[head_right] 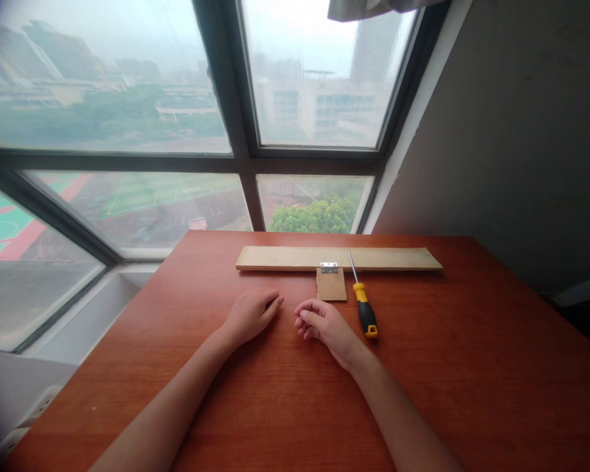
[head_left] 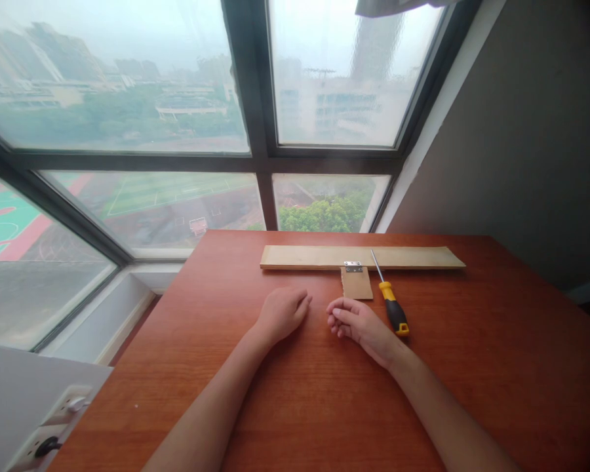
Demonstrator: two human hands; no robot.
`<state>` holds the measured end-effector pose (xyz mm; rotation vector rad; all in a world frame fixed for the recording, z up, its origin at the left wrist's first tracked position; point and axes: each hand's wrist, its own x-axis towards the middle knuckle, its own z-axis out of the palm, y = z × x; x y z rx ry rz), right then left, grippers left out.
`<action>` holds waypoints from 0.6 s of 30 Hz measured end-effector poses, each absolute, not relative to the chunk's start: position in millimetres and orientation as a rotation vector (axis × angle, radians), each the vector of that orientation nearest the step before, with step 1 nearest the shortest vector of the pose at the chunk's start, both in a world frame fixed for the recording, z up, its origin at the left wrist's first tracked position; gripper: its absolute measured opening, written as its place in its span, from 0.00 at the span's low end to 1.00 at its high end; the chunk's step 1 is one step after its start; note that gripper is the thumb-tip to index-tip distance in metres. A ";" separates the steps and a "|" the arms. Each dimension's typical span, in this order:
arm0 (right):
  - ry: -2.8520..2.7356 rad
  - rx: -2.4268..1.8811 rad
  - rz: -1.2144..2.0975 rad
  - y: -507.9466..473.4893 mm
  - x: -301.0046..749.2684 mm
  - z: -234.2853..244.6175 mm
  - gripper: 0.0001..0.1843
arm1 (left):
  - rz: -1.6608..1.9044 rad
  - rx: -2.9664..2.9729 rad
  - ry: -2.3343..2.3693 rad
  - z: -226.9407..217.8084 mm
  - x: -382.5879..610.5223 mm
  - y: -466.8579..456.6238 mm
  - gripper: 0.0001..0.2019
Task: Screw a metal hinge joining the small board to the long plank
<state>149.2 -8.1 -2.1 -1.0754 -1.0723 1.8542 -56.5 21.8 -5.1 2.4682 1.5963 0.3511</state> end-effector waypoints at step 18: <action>-1.637 -1.661 0.409 2.5 189.8 4.0 0.14 | 0.356 2.454 1.576 -4.5 -55.3 21.6 0.18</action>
